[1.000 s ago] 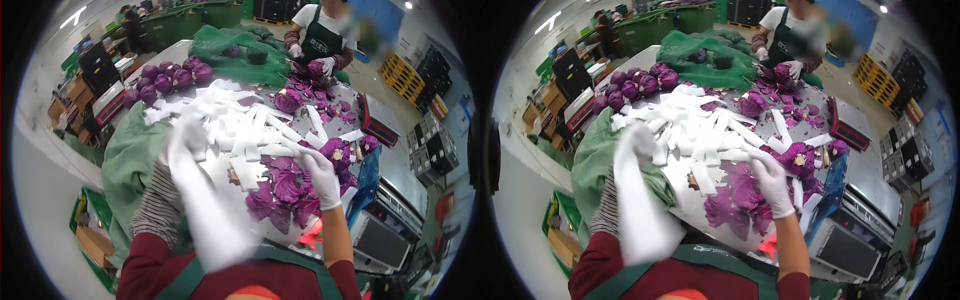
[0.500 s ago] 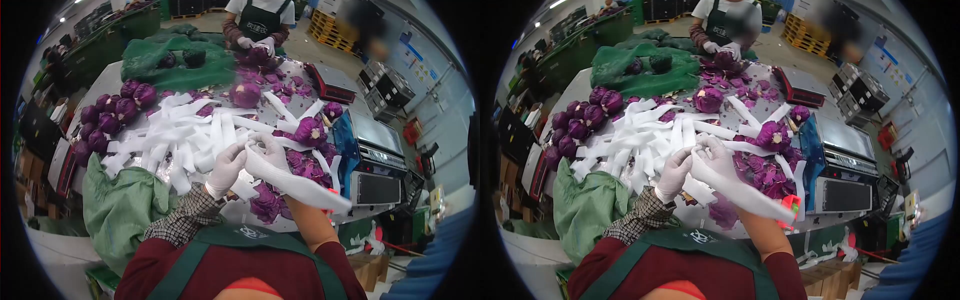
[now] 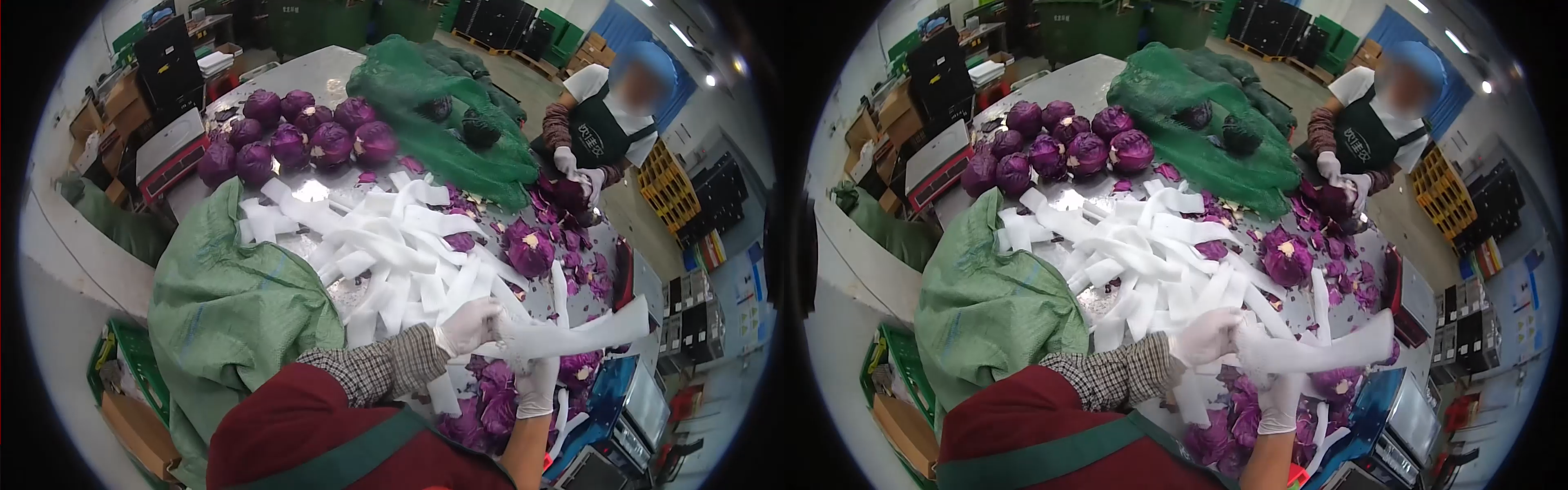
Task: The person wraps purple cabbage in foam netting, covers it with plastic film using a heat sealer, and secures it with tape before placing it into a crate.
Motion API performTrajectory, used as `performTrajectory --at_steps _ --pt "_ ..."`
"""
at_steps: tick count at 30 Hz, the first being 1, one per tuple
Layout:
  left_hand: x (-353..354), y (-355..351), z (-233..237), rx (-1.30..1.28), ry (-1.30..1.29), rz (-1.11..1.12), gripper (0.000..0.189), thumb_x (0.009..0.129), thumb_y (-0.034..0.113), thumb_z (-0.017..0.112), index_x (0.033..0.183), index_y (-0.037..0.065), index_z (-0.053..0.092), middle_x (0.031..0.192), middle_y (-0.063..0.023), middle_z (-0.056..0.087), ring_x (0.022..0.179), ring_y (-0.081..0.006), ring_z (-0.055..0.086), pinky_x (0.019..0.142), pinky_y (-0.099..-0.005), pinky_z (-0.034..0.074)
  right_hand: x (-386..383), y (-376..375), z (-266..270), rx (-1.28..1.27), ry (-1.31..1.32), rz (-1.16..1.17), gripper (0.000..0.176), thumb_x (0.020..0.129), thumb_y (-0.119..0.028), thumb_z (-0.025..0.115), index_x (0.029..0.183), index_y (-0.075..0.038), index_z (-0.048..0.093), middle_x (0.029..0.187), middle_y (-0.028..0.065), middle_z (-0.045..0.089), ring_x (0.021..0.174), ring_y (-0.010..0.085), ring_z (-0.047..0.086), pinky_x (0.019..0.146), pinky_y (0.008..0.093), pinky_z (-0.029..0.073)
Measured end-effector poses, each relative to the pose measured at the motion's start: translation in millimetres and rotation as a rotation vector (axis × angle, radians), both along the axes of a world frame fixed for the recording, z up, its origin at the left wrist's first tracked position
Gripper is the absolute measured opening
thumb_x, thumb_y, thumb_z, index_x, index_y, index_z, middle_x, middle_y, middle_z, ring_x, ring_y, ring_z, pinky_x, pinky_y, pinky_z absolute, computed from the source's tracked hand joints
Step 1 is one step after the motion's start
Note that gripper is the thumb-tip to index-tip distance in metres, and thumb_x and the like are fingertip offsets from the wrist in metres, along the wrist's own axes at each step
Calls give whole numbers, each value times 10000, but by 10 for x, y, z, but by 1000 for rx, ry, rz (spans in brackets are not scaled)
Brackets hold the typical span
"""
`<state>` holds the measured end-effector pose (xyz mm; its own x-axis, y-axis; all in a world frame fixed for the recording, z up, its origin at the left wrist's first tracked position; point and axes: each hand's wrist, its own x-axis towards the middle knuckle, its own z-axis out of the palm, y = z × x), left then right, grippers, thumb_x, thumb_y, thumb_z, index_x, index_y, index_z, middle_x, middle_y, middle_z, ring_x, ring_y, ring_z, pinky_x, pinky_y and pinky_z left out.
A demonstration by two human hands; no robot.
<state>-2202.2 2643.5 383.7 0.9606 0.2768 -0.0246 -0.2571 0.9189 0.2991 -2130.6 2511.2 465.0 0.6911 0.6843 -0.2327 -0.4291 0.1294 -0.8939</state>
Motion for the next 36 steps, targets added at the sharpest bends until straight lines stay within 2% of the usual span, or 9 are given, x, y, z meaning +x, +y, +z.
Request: performTrajectory --at_steps 1,3,7,10,15,18,23,28,36 --pt "54 85 61 -95 -35 16 129 898 145 465 909 34 528 820 -58 572 801 -193 581 727 -333 484 83 -34 -109 -4 189 152 282 890 -168 457 1111 -1 513 972 69 587 841 171 592 733 312 487" --pt "215 289 -173 -162 -250 -173 145 899 154 476 947 31 535 834 -46 572 813 -188 577 730 -337 482 136 69 70 -710 -654 629 297 891 -171 479 1098 32 543 869 39 612 802 176 590 730 280 467" --pt "178 222 336 131 160 -317 260 890 183 523 1055 -19 526 698 -5 532 566 -83 479 509 -236 405 1092 -104 -104 -320 -344 151 142 855 -85 479 730 -45 535 655 20 548 552 110 508 510 243 416" --pt "301 307 14 694 144 -791 351 874 242 569 1101 -26 547 633 30 503 459 -31 380 402 -194 294 1664 -100 162 -52 -211 300 236 892 -186 470 905 14 595 826 88 628 753 167 592 703 289 454" --pt "1016 808 65 494 101 -227 344 913 279 453 1060 -12 562 992 -124 606 787 -140 566 645 -277 464 1626 341 347 90 110 -100 215 882 -205 503 927 -14 590 792 71 621 702 175 594 626 310 465" --pt "1369 1172 -6 -119 -192 -117 443 957 327 323 1156 -39 476 1212 -198 507 1162 -294 468 996 -467 361 2038 424 -9 -564 -204 238 239 844 -244 565 922 -20 597 695 31 577 622 180 574 538 339 454" --pt "1710 1300 168 -8 9 -165 456 946 422 348 1174 51 486 1121 -151 568 1009 -260 573 873 -424 474 2804 856 -429 -515 -906 195 241 810 -261 594 851 -25 617 601 12 537 475 101 489 442 235 385" --pt "2010 1462 -387 547 697 -106 585 880 523 446 1184 25 492 1089 -131 582 916 -217 585 774 -324 481 3325 1112 -661 -388 -17 88 190 811 -259 576 737 -84 567 519 -24 470 393 89 420 351 246 309" --pt "2097 1548 -1186 1145 898 142 567 877 487 456 1058 -38 571 896 -168 630 817 -202 597 718 -319 458 3086 1049 -1821 -476 -212 51 433 903 -416 446 1028 -25 584 824 78 622 668 161 571 607 269 448"
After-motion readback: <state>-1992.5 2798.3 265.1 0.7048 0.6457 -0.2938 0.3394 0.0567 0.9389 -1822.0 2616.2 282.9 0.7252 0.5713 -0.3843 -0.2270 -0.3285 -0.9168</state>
